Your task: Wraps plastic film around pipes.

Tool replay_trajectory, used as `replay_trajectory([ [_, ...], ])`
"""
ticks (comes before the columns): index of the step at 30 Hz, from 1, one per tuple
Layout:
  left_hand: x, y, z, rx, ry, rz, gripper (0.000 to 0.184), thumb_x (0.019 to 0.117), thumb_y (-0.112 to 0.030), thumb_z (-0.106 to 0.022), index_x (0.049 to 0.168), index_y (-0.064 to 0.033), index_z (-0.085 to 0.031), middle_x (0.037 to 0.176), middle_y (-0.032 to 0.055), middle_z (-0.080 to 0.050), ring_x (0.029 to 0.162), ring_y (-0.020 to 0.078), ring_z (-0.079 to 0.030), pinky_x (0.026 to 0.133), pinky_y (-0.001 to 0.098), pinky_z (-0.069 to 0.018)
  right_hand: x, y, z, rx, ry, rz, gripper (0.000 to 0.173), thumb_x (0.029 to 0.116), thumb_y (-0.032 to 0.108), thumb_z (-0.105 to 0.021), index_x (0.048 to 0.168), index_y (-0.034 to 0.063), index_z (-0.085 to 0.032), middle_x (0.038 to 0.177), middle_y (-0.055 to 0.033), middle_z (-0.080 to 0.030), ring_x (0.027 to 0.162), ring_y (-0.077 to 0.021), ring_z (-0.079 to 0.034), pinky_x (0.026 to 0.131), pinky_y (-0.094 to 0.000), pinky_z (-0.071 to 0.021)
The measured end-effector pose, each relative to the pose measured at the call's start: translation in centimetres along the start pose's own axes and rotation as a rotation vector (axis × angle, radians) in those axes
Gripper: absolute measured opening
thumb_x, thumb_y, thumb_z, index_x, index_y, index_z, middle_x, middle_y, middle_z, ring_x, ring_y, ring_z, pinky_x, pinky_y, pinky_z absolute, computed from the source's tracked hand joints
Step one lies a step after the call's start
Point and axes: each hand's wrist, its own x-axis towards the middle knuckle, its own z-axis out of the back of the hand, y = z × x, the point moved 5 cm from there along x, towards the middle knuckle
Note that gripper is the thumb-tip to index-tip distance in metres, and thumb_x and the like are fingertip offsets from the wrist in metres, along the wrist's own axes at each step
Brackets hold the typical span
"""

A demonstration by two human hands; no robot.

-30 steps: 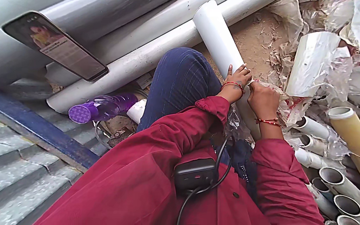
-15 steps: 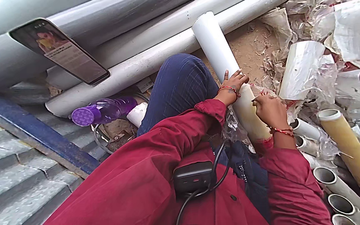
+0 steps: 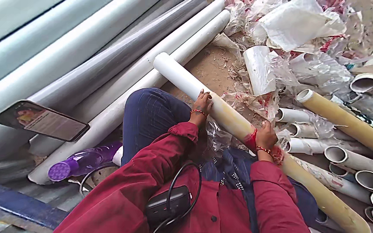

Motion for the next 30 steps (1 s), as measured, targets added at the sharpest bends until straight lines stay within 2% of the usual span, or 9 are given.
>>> replay_trajectory([
  [5, -0.7, 0.0, -0.5, 0.042, -0.191, -0.075, 0.021, 0.0997, -0.008, -0.065, 0.112, 0.0091, -0.069, 0.136, 0.0261, -0.063, 0.138, 0.0432, -0.053, 0.113, 0.0547, -0.0431, -0.3, 0.2, 0.0, 0.023, -0.113, 0.058, 0.033, 0.1073, 0.010, -0.045, 0.121, -0.0062, -0.070, 0.101, -0.0278, -0.075, 0.094, -0.0463, -0.074, 0.080, -0.0590, -0.0556],
  [7, -1.1, 0.2, -0.8, 0.076, -0.233, -0.073, 0.022, 0.1001, -0.009, -0.064, 0.112, 0.0093, -0.070, 0.135, 0.0267, -0.064, 0.134, 0.0433, -0.056, 0.111, 0.0556, -0.0454, -0.6, 0.2, -0.1, 0.023, -0.115, 0.071, 0.032, 0.1070, 0.009, -0.045, 0.121, -0.0068, -0.070, 0.102, -0.0276, -0.075, 0.095, -0.0461, -0.074, 0.080, -0.0587, -0.0560],
  [11, -0.9, -1.4, -0.5, 0.139, -0.173, 0.044, 0.027, 0.1021, -0.010, -0.060, 0.119, 0.0092, -0.069, 0.137, 0.0265, -0.063, 0.136, 0.0400, -0.056, 0.114, 0.0505, -0.0425, -0.9, 0.6, 0.7, 0.060, -0.118, 0.076, 0.031, 0.1056, 0.007, -0.048, 0.122, -0.0077, -0.070, 0.099, -0.0287, -0.074, 0.091, -0.0469, -0.074, 0.077, -0.0585, -0.0567],
  [15, -0.4, -2.0, -0.3, 0.141, -0.176, 0.018, 0.022, 0.1004, -0.004, -0.060, 0.111, 0.0103, -0.071, 0.133, 0.0287, -0.065, 0.131, 0.0440, -0.059, 0.111, 0.0536, -0.0446, -0.7, 0.6, 0.7, 0.058, -0.142, 0.108, 0.026, 0.1009, 0.002, -0.054, 0.118, -0.0087, -0.071, 0.096, -0.0274, -0.075, 0.089, -0.0437, -0.075, 0.075, -0.0547, -0.0585],
  [18, -0.1, -2.4, 0.1, 0.216, -0.094, 0.151, 0.024, 0.1028, -0.011, -0.059, 0.117, 0.0048, -0.070, 0.142, 0.0229, -0.060, 0.133, 0.0398, -0.058, 0.108, 0.0549, -0.0465, -0.7, 0.7, 0.8, 0.049, -0.108, 0.099, 0.026, 0.1019, 0.003, -0.054, 0.119, -0.0080, -0.070, 0.098, -0.0266, -0.075, 0.091, -0.0425, -0.075, 0.077, -0.0536, -0.0590],
  [20, 0.5, -2.1, 0.3, 0.234, -0.068, 0.201, 0.023, 0.1017, -0.012, -0.062, 0.117, 0.0029, -0.071, 0.146, 0.0223, -0.056, 0.139, 0.0383, -0.051, 0.113, 0.0517, -0.0419, -0.7, 0.9, 1.0, 0.040, -0.072, 0.081, 0.028, 0.1041, 0.005, -0.052, 0.121, -0.0076, -0.070, 0.101, -0.0264, -0.075, 0.093, -0.0420, -0.075, 0.080, -0.0535, -0.0588],
  [22, 1.1, -1.8, 0.2, 0.239, -0.091, 0.131, 0.020, 0.0978, -0.007, -0.066, 0.110, 0.0078, -0.072, 0.141, 0.0283, -0.057, 0.143, 0.0435, -0.044, 0.123, 0.0521, -0.0288, -0.8, 1.0, 1.0, 0.040, -0.077, 0.081, 0.028, 0.1046, 0.006, -0.052, 0.120, -0.0079, -0.070, 0.101, -0.0267, -0.075, 0.092, -0.0428, -0.075, 0.080, -0.0543, -0.0586],
  [24, 1.4, -1.7, 0.1, 0.285, -0.085, 0.100, 0.019, 0.0974, -0.005, -0.065, 0.108, 0.0092, -0.072, 0.137, 0.0294, -0.060, 0.143, 0.0451, -0.044, 0.125, 0.0542, -0.0230, -0.9, 0.9, 0.8, 0.034, -0.115, 0.092, 0.027, 0.1042, 0.006, -0.052, 0.118, -0.0078, -0.071, 0.099, -0.0262, -0.075, 0.090, -0.0425, -0.075, 0.078, -0.0539, -0.0589],
  [30, 1.3, -1.5, -0.2, 0.277, -0.077, 0.006, 0.018, 0.0972, 0.001, -0.061, 0.107, 0.0116, -0.071, 0.132, 0.0297, -0.062, 0.137, 0.0448, -0.050, 0.120, 0.0485, -0.0327, -1.1, 1.0, 0.7, 0.028, -0.128, 0.091, 0.027, 0.1041, 0.006, -0.053, 0.119, -0.0085, -0.071, 0.098, -0.0261, -0.075, 0.090, -0.0422, -0.076, 0.078, -0.0534, -0.0592],
])
